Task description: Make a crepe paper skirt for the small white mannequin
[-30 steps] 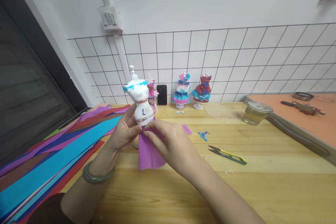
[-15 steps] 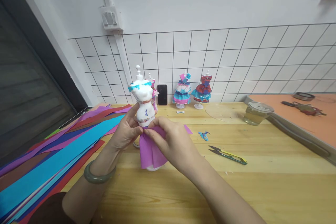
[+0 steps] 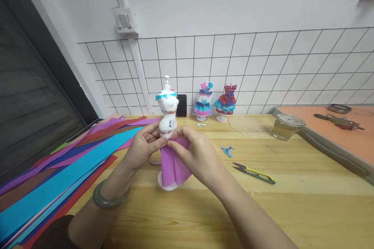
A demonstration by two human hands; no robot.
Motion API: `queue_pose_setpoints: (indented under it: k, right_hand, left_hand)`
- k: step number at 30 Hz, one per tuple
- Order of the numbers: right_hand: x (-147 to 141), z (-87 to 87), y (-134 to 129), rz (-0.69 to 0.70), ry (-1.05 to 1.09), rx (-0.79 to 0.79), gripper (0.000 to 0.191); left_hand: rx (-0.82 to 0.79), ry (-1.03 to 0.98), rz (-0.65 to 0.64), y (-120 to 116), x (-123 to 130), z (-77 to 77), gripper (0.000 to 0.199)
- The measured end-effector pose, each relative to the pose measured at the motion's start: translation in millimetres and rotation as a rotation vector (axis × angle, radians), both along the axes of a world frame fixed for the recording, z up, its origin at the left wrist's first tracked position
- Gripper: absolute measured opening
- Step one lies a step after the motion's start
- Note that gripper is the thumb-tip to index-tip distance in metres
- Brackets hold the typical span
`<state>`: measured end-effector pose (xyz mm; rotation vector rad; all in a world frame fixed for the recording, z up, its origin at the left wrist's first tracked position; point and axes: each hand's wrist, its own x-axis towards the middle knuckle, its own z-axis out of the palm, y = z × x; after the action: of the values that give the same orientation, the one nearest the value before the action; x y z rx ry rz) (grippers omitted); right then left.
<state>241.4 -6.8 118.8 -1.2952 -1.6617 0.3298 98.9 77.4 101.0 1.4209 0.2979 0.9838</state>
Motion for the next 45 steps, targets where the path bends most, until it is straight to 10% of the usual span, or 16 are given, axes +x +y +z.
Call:
queue_pose_setpoints:
  k: [45]
  right_hand:
    - [1.0, 8.3, -9.5, 0.065, 0.045, -0.053, 0.016]
  left_hand:
    - [0.056, -0.001, -0.071, 5.1, -3.3, -4.0, 0.053]
